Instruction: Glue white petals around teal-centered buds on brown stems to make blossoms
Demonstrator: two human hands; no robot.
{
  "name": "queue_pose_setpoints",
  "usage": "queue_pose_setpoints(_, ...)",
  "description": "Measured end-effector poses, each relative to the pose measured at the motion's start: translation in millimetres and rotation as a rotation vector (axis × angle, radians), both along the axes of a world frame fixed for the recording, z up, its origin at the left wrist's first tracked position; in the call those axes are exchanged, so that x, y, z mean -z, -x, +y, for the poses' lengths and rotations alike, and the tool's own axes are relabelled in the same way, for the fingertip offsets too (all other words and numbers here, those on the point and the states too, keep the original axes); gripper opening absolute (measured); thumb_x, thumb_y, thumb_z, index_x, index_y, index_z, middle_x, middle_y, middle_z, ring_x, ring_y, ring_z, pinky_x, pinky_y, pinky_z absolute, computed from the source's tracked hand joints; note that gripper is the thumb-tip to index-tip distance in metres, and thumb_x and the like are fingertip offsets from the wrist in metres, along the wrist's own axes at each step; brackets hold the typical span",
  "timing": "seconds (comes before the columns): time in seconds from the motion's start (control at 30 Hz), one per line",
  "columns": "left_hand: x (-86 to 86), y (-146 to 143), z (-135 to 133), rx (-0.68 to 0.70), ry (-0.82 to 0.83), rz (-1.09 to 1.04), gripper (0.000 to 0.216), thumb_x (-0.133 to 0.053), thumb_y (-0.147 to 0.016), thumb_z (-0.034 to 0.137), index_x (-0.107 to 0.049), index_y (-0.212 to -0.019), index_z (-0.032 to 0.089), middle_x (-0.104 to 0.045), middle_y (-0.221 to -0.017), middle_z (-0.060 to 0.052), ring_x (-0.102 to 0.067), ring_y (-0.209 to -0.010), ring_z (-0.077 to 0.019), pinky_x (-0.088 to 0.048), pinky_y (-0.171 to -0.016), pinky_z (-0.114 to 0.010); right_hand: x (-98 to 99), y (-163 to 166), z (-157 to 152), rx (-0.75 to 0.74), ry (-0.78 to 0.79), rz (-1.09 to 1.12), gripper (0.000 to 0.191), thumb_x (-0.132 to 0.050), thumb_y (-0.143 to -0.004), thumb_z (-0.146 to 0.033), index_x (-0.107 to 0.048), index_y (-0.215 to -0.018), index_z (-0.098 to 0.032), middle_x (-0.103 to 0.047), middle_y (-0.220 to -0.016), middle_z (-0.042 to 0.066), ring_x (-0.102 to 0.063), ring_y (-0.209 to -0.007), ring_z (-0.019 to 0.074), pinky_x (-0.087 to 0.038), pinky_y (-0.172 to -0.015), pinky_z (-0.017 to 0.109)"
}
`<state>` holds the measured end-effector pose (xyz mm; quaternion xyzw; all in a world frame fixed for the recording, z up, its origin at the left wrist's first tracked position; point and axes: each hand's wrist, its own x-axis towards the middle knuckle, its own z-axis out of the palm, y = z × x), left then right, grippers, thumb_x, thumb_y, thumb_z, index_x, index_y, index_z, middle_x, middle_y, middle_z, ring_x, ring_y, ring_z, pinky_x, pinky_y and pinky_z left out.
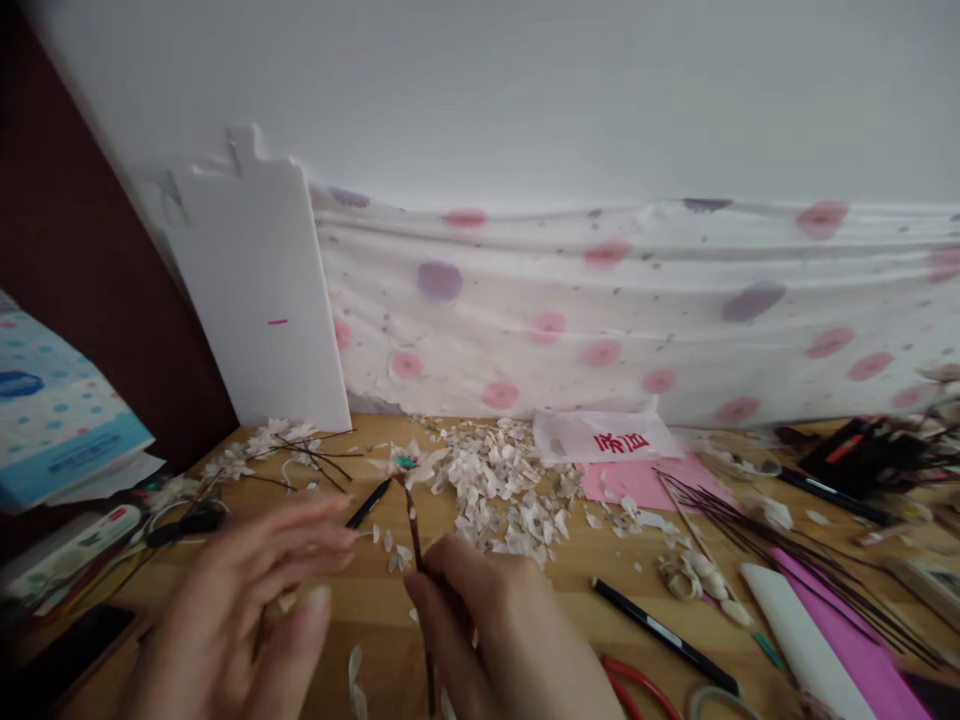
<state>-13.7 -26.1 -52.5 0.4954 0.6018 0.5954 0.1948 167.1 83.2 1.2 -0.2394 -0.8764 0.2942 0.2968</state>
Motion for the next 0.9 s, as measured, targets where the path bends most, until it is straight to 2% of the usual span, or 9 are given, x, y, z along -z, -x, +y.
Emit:
queue_pose_setpoints(0.03,-8.7,-6,7,-0.092,0.04,-0.028,0.035,-0.063,-0.099,0.048,-0.066,-0.134,0.046,-0.068,-0.139,-0.004,-0.058,-0.133,-0.0348,-0.053,-0.106,-0.049,-0.4,1,0,-0.013,0.005,0.012,0.032,-0.05,-0.105,-0.031,-0.054,-0.074,-0.024,-0.062,-0.058,-0.004,-0.055,-0.046,0.0113,-0.039,-0.044,0.021)
queue_pose_setpoints(0.07,-16.7,-12,14,-0.075,0.082,-0.068,0.034,-0.062,-0.099,0.052,-0.067,-0.132,0.047,-0.068,-0.14,-0.004,-0.059,-0.13,-0.0342,-0.054,-0.103,-0.047,-1.1,3,0,-0.022,0.014,0.025,0.03,-0.05,-0.104,-0.028,-0.056,-0.075,-0.024,-0.064,-0.059,-0.004,-0.057,-0.047,0.0116,-0.041,-0.045,0.021)
queue_pose_setpoints(0.17,-35.2,-24,35,0.182,0.122,-0.195,0.032,-0.065,-0.095,0.06,-0.074,-0.118,0.04,-0.075,-0.125,-0.006,-0.068,-0.113,-0.0302,-0.058,-0.086,-0.038,-2.4,8,1,-0.061,0.054,0.051,0.021,-0.051,-0.101,-0.022,-0.064,-0.085,-0.024,-0.073,-0.071,-0.001,-0.068,-0.057,0.0132,-0.05,-0.053,0.019)
queue_pose_setpoints(0.33,-52.3,-24,56,0.29,-0.017,-0.338,0.036,-0.067,-0.095,0.059,-0.073,-0.082,0.026,-0.072,-0.083,-0.003,-0.068,-0.084,-0.0217,-0.051,-0.078,-0.031,3.5,8,9,-0.098,0.01,0.088,0.023,-0.053,-0.1,-0.023,-0.065,-0.081,-0.024,-0.067,-0.06,-0.003,-0.059,-0.045,0.012,-0.044,-0.044,0.019)
queue_pose_setpoints(0.43,-53.1,-18,57,0.374,-0.034,-0.447,0.038,-0.071,-0.092,0.059,-0.073,-0.076,0.025,-0.069,-0.075,-0.001,-0.064,-0.076,-0.019,-0.05,-0.073,-0.029,2.0,1,10,0.001,-0.057,0.229,0.027,-0.059,-0.101,-0.026,-0.066,-0.075,-0.024,-0.065,-0.058,-0.004,-0.059,-0.047,0.0113,-0.046,-0.047,0.019)
queue_pose_setpoints(0.53,-48.7,-15,54,0.432,-0.019,-0.514,0.038,-0.076,-0.088,0.059,-0.075,-0.073,0.025,-0.069,-0.074,-0.001,-0.062,-0.076,-0.0176,-0.047,-0.071,-0.027,-1.7,-5,10,0.248,-0.144,0.494,0.009,-0.071,-0.095,-0.02,-0.073,-0.1,-0.027,-0.072,-0.075,-0.001,-0.067,-0.062,0.0141,-0.056,-0.058,0.021)
queue_pose_setpoints(0.6,-45.8,-14,52,0.493,0.009,-0.534,0.037,-0.078,-0.087,0.058,-0.076,-0.072,0.025,-0.069,-0.075,-0.001,-0.061,-0.076,-0.0172,-0.046,-0.07,-0.027,-2.5,-6,10,0.321,-0.2,0.604,0.028,-0.073,-0.092,-0.012,-0.071,-0.115,-0.028,-0.072,-0.088,0.0,-0.067,-0.073,0.015,-0.058,-0.064,0.022)
queue_pose_setpoints(0.77,-44.1,-19,53,0.626,0.082,-0.544,0.037,-0.074,-0.09,0.058,-0.074,-0.075,0.024,-0.068,-0.076,-0.001,-0.061,-0.078,-0.0174,-0.048,-0.072,-0.027,-1.4,-3,14,0.193,-0.294,0.635,0.026,-0.072,-0.091,-0.005,-0.069,-0.107,-0.025,-0.068,-0.09,0.001,-0.065,-0.084,0.0159,-0.057,-0.07,0.026)
queue_pose_setpoints(0.9,-44.0,-21,53,0.675,0.106,-0.535,0.037,-0.071,-0.093,0.057,-0.071,-0.076,0.024,-0.068,-0.077,-0.001,-0.059,-0.074,-0.017,-0.048,-0.066,-0.027,-1.2,-2,14,0.186,-0.307,0.631,0.024,-0.069,-0.092,-0.003,-0.068,-0.101,-0.025,-0.068,-0.088,0.0,-0.065,-0.083,0.0165,-0.056,-0.069,0.029)
